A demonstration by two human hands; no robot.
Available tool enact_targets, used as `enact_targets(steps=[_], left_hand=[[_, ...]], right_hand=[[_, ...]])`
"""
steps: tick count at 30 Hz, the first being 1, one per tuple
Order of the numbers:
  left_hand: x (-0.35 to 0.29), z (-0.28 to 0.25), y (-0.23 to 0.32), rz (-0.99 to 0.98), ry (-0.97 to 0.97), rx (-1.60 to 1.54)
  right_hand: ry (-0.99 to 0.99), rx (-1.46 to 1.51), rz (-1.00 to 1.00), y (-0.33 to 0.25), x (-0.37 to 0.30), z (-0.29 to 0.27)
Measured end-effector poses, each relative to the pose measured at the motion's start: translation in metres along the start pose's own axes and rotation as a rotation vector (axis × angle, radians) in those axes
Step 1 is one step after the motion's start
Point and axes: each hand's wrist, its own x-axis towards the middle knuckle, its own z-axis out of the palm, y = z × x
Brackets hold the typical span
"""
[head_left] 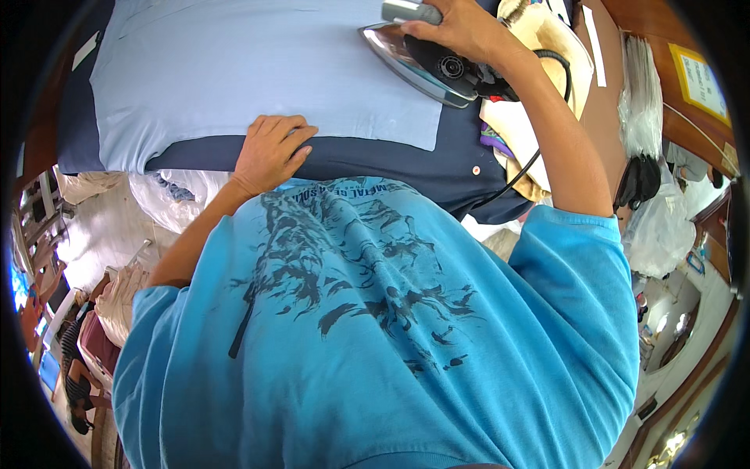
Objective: The person irons a blue shirt on a padded surface using a heavy-duty steam iron. They press the iron against the fabric while moving it, reposition the shirt multiple times to iron different areas, and use their free hand to flatten the material.
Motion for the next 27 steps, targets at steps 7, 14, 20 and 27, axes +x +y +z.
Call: enact_targets(steps=[7, 14, 20, 27], left_hand=[[-0.004, 0.002, 0.004, -0.085, 0.052, 0.035], [-0.001, 0.0, -0.012, 0.004, 0.02, -0.084], [0.005, -0.016, -0.033, 0.154, -0.202, -0.231], [0.008, -0.019, -0.042, 0.186, -0.311, -0.249]], right_hand=[[0.237, -0.304, -0.277, 0.024, 0.029, 0.024], [0.441, -0.067, -0.015, 0.037, 0.005, 0.053], [0.398, 0.311, 0.474, -0.01, -0.076, 0.065], [0.49, 0.374, 0.601, 0.016, -0.047, 0.043]])
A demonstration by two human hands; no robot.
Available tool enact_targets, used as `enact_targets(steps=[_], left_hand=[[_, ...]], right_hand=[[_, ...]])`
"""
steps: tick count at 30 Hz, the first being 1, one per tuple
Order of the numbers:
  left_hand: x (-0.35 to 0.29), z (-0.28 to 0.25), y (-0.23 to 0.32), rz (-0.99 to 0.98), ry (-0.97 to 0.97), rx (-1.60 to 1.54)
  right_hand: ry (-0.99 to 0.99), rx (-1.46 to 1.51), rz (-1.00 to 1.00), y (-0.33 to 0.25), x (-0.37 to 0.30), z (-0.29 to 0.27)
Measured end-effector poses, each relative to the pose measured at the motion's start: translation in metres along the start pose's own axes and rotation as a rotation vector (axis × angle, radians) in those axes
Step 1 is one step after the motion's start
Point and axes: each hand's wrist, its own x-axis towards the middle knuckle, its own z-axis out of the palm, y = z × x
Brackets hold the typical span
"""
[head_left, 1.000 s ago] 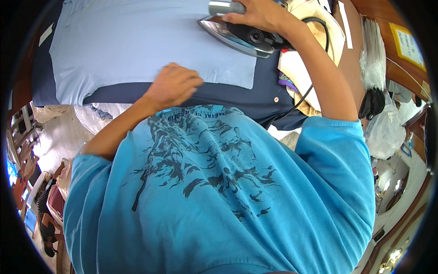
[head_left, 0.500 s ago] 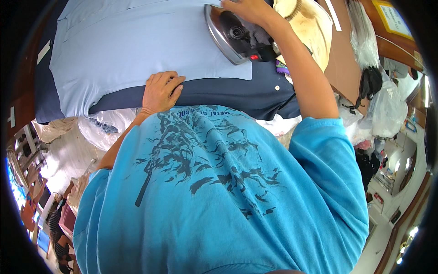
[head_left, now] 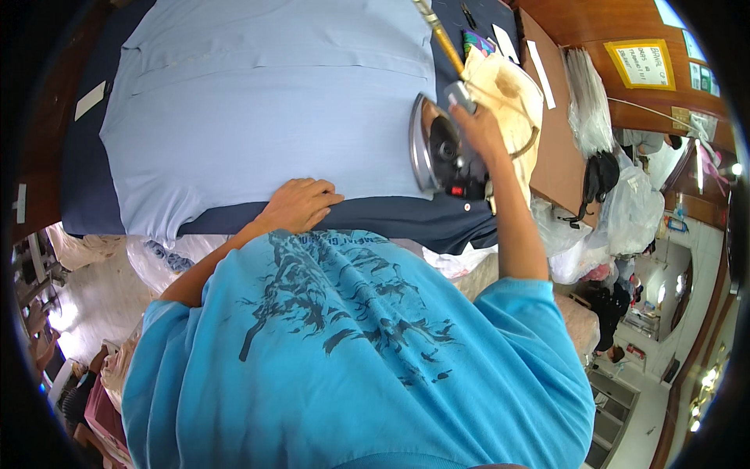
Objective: The person irons a blue shirt on a padded surface using a heavy-duty steam iron. They press the iron against the fabric while moving it, reposition the shirt multiple times to iron different areas, and use their free hand to flatten the material.
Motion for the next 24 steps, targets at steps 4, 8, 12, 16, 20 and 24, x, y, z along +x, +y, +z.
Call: enact_targets(steps=[4, 8, 12, 16, 20, 24], left_hand=[[-0.008, 0.001, -0.006, 0.022, 0.008, -0.06], [-0.029, -0.012, -0.013, -0.077, 0.197, -0.026], [-0.059, -0.024, -0.02, -0.229, 0.384, 0.142], [-0.083, -0.033, -0.023, -0.323, 0.47, 0.272], [-0.099, -0.034, -0.026, -0.41, 0.532, 0.295], [-0.108, -0.035, -0.03, -0.428, 0.544, 0.271]], right_hand=[[-0.175, 0.012, -0.019, -0.018, 0.047, -0.002], [-0.348, -0.101, -0.441, -0.063, 0.055, 0.035], [-0.347, -0.211, -0.675, -0.139, 0.065, 0.084], [-0.546, -0.051, -0.678, -0.18, 0.069, 0.106], [-0.512, -0.177, -0.769, -0.173, 0.012, 0.121], [-0.527, -0.226, -0.728, -0.157, -0.035, 0.107]])
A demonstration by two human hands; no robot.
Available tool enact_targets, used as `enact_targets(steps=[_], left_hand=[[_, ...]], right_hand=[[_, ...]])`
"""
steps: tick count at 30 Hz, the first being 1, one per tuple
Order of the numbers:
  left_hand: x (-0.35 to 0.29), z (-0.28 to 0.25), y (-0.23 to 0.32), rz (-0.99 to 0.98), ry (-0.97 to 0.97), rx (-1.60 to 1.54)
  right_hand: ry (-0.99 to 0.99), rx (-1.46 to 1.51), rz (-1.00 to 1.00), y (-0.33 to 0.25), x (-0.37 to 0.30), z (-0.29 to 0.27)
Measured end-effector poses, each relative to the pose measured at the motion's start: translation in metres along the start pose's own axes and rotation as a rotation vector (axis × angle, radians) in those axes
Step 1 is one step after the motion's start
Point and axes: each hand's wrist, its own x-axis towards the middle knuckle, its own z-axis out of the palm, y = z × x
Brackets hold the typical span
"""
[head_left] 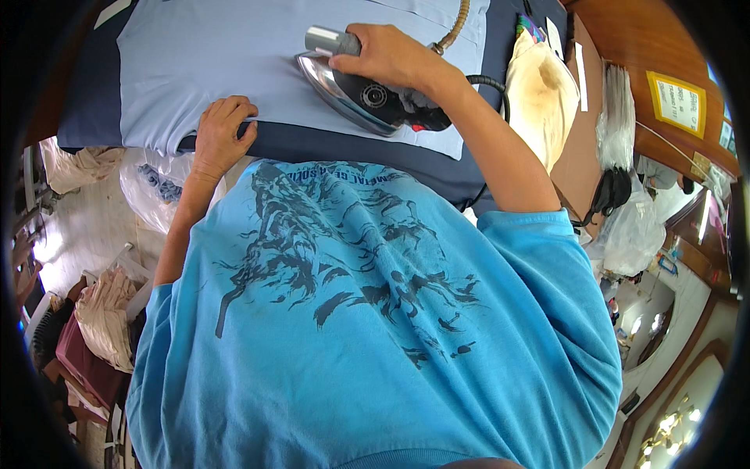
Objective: The person irons a blue shirt on a padded surface using a heavy-duty steam iron. They press the iron against the fabric while moving it, reposition the shirt multiple times to iron different areas, and use their free hand to flatten the material.
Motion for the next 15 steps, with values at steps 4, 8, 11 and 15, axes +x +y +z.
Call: enact_targets(steps=[4, 8, 11, 15], left_hand=[[-0.001, 0.002, -0.002, 0.003, 0.018, 0.009], [0.001, 0.0, -0.002, -0.019, -0.015, 0.019], [-0.003, -0.003, -0.005, 0.015, 0.026, 0.032], [-0.012, -0.019, -0.021, -0.008, 0.115, 0.203]], right_hand=[[-0.065, -0.012, 0.041, -0.003, -0.015, -0.003], [-0.097, -0.051, -0.035, 0.0, -0.022, -0.004], [-0.183, -0.079, -0.066, -0.001, -0.032, -0.007], [-0.247, -0.1, -0.114, -0.003, -0.04, -0.008]])
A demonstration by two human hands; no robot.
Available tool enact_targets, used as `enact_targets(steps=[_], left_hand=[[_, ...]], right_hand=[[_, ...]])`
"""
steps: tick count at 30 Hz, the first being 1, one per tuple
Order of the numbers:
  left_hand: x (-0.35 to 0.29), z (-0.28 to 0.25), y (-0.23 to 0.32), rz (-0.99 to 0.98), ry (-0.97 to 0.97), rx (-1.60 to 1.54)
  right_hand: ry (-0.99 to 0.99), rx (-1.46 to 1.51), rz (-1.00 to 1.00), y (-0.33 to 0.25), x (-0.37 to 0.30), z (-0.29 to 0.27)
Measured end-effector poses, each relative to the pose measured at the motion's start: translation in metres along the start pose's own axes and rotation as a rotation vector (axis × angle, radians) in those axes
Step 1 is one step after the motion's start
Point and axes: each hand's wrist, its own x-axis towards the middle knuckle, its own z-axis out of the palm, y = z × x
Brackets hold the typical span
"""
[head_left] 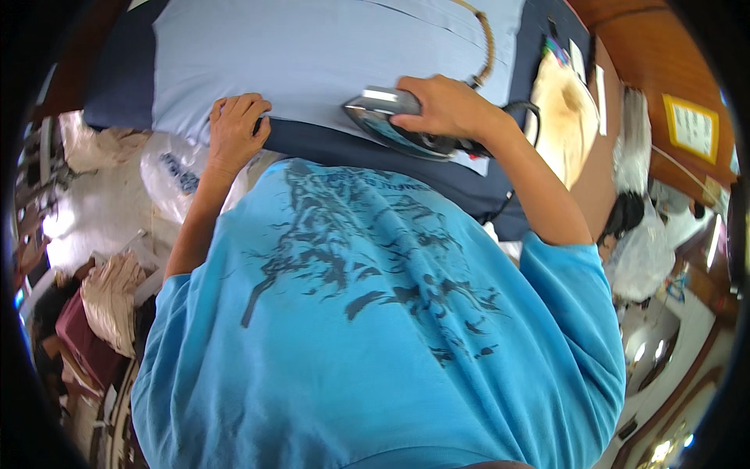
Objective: The person irons a blue shirt on a padded surface using a heavy-duty steam iron. They press the iron against the fabric while moving it, reposition the shirt multiple times to iron different areas, and use their free hand to flatten the material.
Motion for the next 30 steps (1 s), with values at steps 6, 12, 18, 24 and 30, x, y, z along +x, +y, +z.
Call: enact_targets(steps=[6, 12, 18, 24, 30], left_hand=[[-0.013, -0.016, -0.029, -0.045, -0.049, 0.036], [-0.023, -0.012, -0.032, -0.034, 0.032, 0.045], [-0.034, -0.014, -0.017, -0.139, 0.045, -0.042], [-0.004, -0.026, -0.029, -0.265, 0.168, 0.136], [0.074, -0.011, -0.098, -0.341, 0.311, 0.204]], right_hand=[[-0.003, 0.006, -0.041, -0.042, 0.033, 0.008], [0.051, 0.076, -0.006, -0.1, 0.1, 0.008], [0.268, 0.105, 0.11, -0.081, 0.151, -0.028], [0.301, 0.103, 0.145, -0.045, 0.176, -0.058], [0.29, 0.176, 0.198, 0.004, 0.14, -0.071]])
